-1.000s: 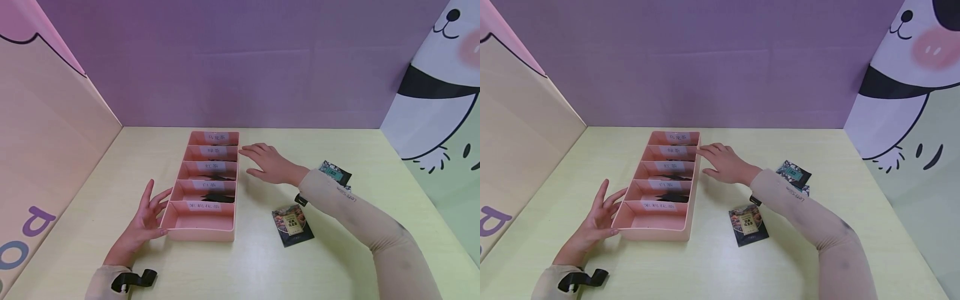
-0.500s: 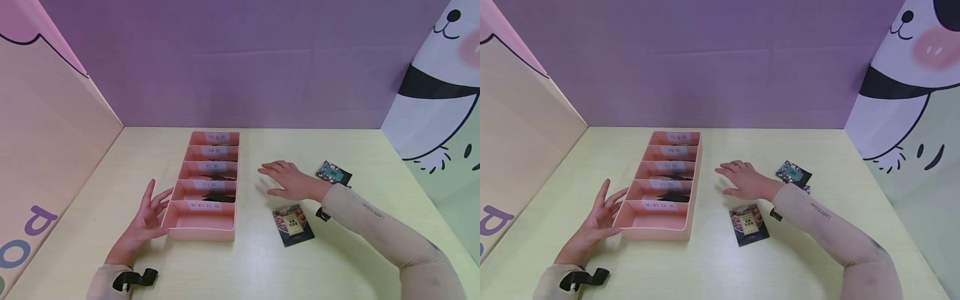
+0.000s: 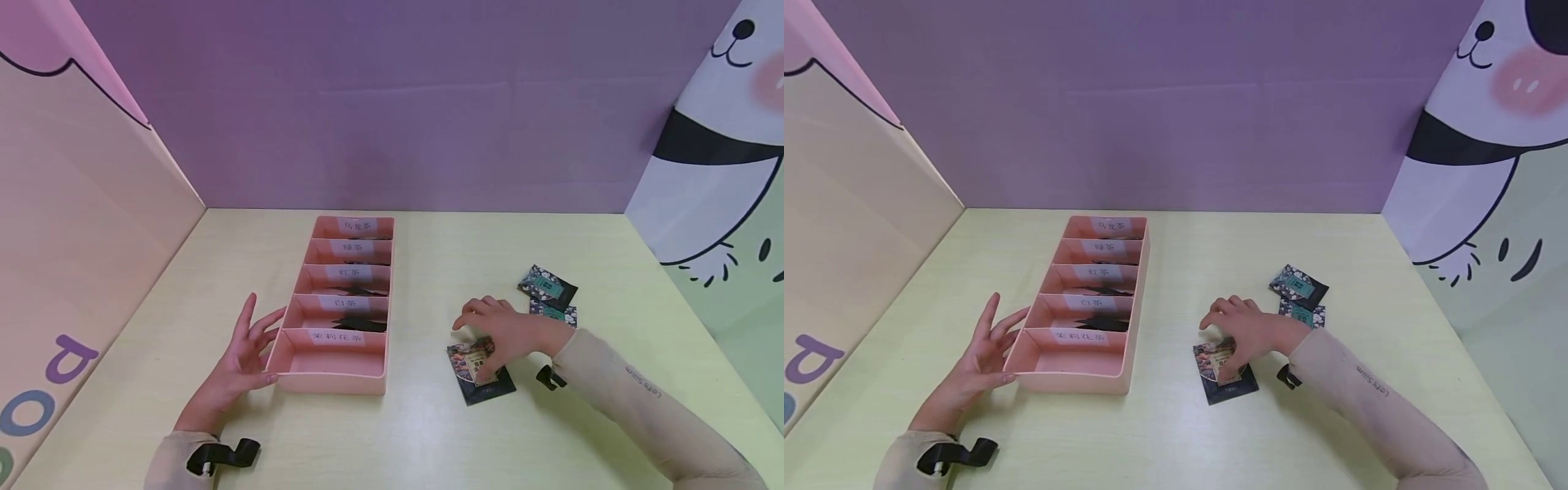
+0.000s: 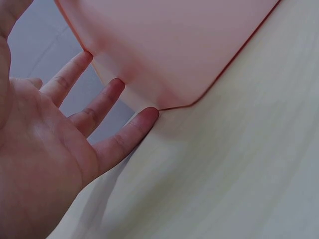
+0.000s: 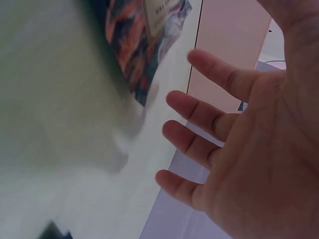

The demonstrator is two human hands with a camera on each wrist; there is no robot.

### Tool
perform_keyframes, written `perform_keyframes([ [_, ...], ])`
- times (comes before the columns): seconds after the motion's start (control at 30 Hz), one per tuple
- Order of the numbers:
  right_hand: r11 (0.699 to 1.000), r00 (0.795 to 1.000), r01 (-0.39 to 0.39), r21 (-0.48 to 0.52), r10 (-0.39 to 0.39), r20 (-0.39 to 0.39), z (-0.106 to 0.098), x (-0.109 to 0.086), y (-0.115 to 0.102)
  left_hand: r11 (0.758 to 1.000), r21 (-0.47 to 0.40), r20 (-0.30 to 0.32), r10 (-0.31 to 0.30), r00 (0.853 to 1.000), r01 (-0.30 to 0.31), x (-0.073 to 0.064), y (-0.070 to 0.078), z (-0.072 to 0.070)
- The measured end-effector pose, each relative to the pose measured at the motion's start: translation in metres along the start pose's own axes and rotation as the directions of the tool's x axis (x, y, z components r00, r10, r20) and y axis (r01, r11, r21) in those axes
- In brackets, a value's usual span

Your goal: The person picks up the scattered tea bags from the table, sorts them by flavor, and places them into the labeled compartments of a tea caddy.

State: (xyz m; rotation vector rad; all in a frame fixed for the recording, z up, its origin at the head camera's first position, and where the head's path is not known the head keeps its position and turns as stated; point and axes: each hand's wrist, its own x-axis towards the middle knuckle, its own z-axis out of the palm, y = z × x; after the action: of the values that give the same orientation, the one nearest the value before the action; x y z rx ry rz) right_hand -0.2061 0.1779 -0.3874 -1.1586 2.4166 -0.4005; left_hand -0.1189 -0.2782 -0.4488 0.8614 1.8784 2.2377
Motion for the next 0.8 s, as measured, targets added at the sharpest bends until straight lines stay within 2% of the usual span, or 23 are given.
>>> perform_keyframes([
  [0.13,1.000,1.000,0.004,0.002,-0.004,0.003,0.006,-0.004,-0.001,1.000,-0.020,0.011,0.022,1.000,-0.021,-0.001,-0.001,0.000],
  [0.33,0.999,0.998,0.035,-0.029,-0.036,-0.046,0.011,-0.005,0.000,0.999,-0.034,0.019,0.032,0.999,-0.031,-0.001,-0.001,0.000],
  [0.6,0.998,0.993,0.066,-0.013,-0.067,-0.100,0.014,-0.001,0.006,0.998,-0.046,0.032,0.051,0.998,-0.049,0.000,0.000,0.000],
  [0.67,0.998,0.993,0.058,0.013,-0.056,-0.106,0.014,0.001,0.007,0.997,-0.054,0.042,0.063,0.997,-0.061,0.001,0.000,0.000],
  [0.8,0.990,0.993,0.055,0.128,-0.041,-0.109,0.009,0.003,0.009,0.994,-0.079,0.060,0.083,0.995,-0.078,0.002,-0.001,0.000],
])
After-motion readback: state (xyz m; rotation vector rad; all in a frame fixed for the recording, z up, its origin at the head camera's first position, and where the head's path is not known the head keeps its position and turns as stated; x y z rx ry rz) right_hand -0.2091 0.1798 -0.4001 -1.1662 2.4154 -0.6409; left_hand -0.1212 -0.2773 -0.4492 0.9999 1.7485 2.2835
